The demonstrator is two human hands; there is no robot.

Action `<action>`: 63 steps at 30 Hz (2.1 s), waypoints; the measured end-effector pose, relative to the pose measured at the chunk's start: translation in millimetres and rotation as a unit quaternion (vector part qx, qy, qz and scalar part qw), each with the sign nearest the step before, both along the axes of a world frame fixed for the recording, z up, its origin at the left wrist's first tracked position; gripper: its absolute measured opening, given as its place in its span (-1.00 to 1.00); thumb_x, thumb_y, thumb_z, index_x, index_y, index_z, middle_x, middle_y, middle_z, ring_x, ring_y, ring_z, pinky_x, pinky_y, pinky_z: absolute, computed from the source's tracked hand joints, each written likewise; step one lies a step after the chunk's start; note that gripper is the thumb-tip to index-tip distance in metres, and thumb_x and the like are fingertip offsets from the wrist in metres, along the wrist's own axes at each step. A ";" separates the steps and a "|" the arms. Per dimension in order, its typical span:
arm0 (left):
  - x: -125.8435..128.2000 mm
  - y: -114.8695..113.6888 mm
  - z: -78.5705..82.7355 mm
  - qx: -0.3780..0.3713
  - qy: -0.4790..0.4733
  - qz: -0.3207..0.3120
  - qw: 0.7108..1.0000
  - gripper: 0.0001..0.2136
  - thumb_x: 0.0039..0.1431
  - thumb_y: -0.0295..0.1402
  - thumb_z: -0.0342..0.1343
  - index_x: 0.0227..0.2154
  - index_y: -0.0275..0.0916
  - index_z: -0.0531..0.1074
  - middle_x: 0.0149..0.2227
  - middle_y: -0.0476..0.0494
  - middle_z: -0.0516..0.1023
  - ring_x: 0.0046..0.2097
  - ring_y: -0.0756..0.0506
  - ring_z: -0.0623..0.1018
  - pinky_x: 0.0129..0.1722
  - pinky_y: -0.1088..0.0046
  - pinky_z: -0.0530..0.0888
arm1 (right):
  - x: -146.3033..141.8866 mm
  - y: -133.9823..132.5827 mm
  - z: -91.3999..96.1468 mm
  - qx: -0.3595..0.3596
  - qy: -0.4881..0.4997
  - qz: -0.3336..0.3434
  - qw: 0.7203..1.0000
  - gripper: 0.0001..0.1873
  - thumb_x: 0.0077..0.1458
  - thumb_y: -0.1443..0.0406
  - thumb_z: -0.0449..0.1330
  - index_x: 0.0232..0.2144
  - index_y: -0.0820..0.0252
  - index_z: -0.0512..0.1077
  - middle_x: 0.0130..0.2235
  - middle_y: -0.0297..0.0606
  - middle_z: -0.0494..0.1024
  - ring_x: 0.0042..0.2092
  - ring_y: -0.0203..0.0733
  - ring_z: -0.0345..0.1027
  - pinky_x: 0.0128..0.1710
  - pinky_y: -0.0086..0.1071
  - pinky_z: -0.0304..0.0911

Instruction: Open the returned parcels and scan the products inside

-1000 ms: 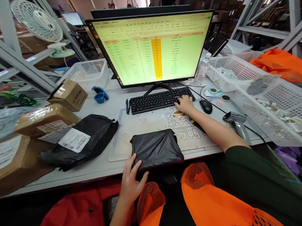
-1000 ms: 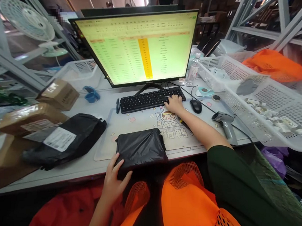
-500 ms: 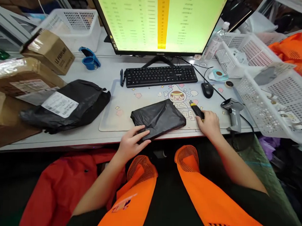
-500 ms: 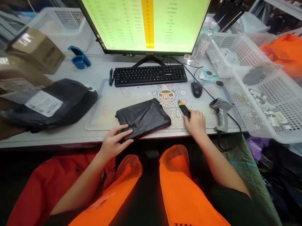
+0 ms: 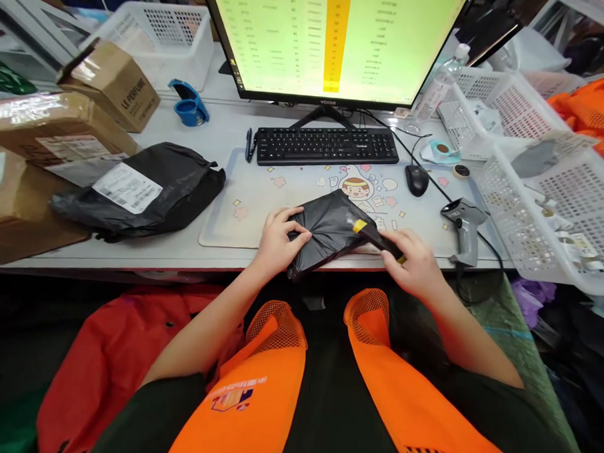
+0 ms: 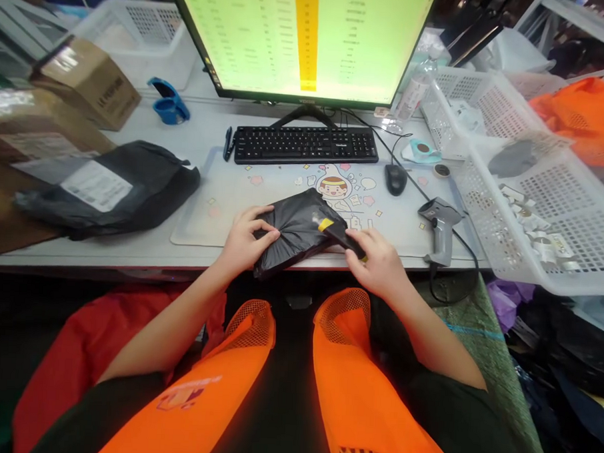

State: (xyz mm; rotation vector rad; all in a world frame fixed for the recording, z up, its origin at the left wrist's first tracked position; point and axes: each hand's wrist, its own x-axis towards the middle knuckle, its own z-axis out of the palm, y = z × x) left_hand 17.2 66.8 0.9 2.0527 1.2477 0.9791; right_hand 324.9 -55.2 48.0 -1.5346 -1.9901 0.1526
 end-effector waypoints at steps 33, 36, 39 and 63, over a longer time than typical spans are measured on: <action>-7.9 -23.3 -48.7 -0.073 -0.131 0.021 0.989 -0.17 0.21 -0.06 0.32 0.45 -0.12 0.10 0.40 -0.36 0.20 0.48 -0.35 0.23 0.52 -0.02 0.18 | -55.5 8.9 -5.9 0.022 -0.213 0.080 0.973 -0.54 0.48 0.19 0.05 0.23 0.33 0.51 -0.07 0.06 0.56 -0.19 0.00 0.48 -0.22 -0.18 0.45; -7.3 -23.5 -46.3 -0.065 -0.127 0.018 0.990 -0.26 0.19 -0.15 0.31 0.38 -0.14 0.19 0.34 -0.34 0.25 0.43 -0.32 0.28 0.50 0.00 0.20 | -42.4 19.7 -8.5 0.020 -0.231 0.080 0.969 -0.54 0.48 0.19 0.08 0.26 0.24 0.53 -0.05 0.06 0.58 -0.14 0.02 0.48 -0.18 -0.20 0.42; -8.2 -28.1 -43.4 -0.056 -0.122 0.030 0.991 -0.35 0.15 -0.22 0.29 0.30 -0.15 0.26 0.27 -0.31 0.29 0.38 -0.30 0.34 0.48 0.01 0.24 | 16.7 47.7 7.3 -0.044 -0.241 -0.058 0.968 -0.53 0.43 0.18 0.17 0.28 0.16 0.53 -0.07 0.05 0.60 -0.16 0.02 0.47 -0.16 -0.21 0.35; 23.3 38.6 59.0 0.086 0.392 -0.101 0.910 -0.80 0.49 -0.44 -0.04 -0.09 -0.39 0.48 -0.27 -0.29 0.58 -0.27 -0.21 0.58 -0.30 0.31 0.35 | -115.5 83.9 -21.2 0.051 -0.145 0.122 0.981 -0.67 0.43 0.11 0.20 -0.22 0.26 0.57 -0.06 0.01 0.58 0.09 0.12 0.33 0.08 -0.05 0.12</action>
